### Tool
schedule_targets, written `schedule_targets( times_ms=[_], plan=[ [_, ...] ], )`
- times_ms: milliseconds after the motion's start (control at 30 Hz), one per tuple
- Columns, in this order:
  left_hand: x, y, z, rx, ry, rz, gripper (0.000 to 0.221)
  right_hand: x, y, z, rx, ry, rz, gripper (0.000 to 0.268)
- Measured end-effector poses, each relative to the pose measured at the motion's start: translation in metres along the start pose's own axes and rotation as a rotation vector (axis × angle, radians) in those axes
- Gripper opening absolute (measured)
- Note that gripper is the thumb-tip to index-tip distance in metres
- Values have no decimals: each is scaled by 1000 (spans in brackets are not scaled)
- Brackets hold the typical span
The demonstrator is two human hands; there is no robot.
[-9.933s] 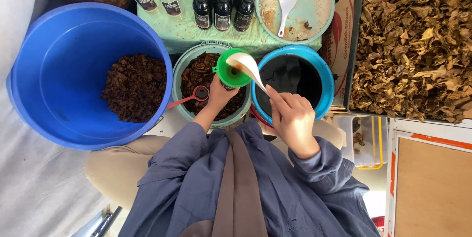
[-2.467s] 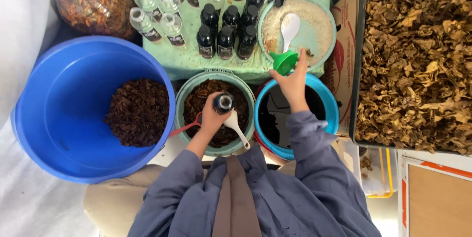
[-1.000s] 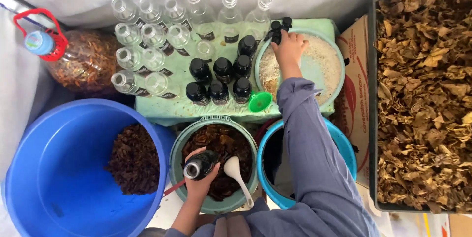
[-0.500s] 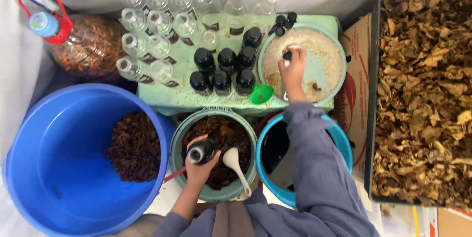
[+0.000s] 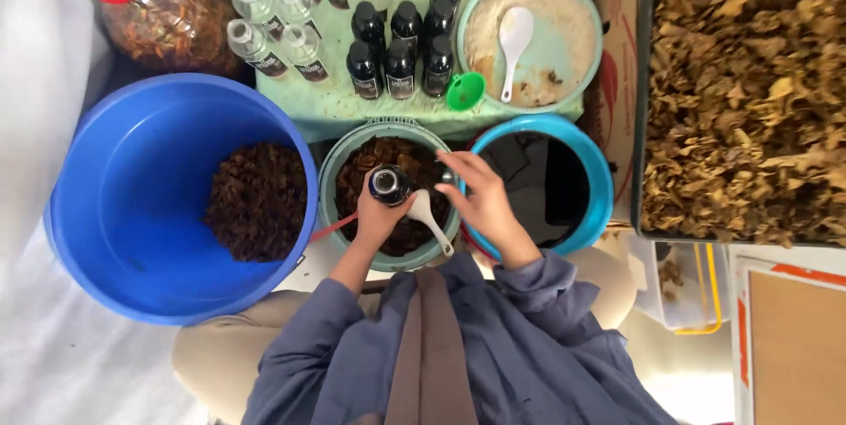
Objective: Manually bottling liquid extract from a large bucket into small glass bottles using a ladle and a funnel.
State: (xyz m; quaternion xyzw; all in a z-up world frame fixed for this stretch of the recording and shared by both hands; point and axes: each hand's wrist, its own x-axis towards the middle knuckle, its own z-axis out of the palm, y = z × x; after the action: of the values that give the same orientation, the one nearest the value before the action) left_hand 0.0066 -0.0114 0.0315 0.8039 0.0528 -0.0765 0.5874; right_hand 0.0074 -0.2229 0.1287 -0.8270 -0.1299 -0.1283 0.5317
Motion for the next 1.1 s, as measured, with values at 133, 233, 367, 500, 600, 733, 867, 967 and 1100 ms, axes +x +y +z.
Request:
schedule_targets(
  times_ms=[133, 233, 367, 500, 600, 733, 867, 967, 1100],
  plan=[
    [-8, 3, 0, -43, -27, 11, 73, 14, -26, 5, 62, -117, 0, 50],
    [-12, 6, -4, -20, -53, 103, 74, 35, -52, -1, -82, -227, -215, 42],
    [-16, 16, -4, 12, -96, 93, 69, 56, -83, -12, -195, -481, -356, 31],
    [-6, 13, 2, 13, -127, 119, 72, 79, -97, -22, -269, -701, -365, 33],
    [-3, 6, 2, -1, -177, 113, 72, 89, -91, -20, -331, -794, -380, 36],
    [-1, 29, -4, 11, -228, 112, 67, 96, -77, -22, -340, -871, -471, 35],
    [7, 37, -7, 39, -275, 138, 69, 102, -85, -30, -456, -890, -439, 28],
    [11, 33, -5, 0, -286, 167, 68, 98, -51, -24, -665, -872, -603, 34],
    [14, 31, -2, -76, -317, 164, 70, 100, -66, -35, -820, -909, -503, 63]
  ],
)
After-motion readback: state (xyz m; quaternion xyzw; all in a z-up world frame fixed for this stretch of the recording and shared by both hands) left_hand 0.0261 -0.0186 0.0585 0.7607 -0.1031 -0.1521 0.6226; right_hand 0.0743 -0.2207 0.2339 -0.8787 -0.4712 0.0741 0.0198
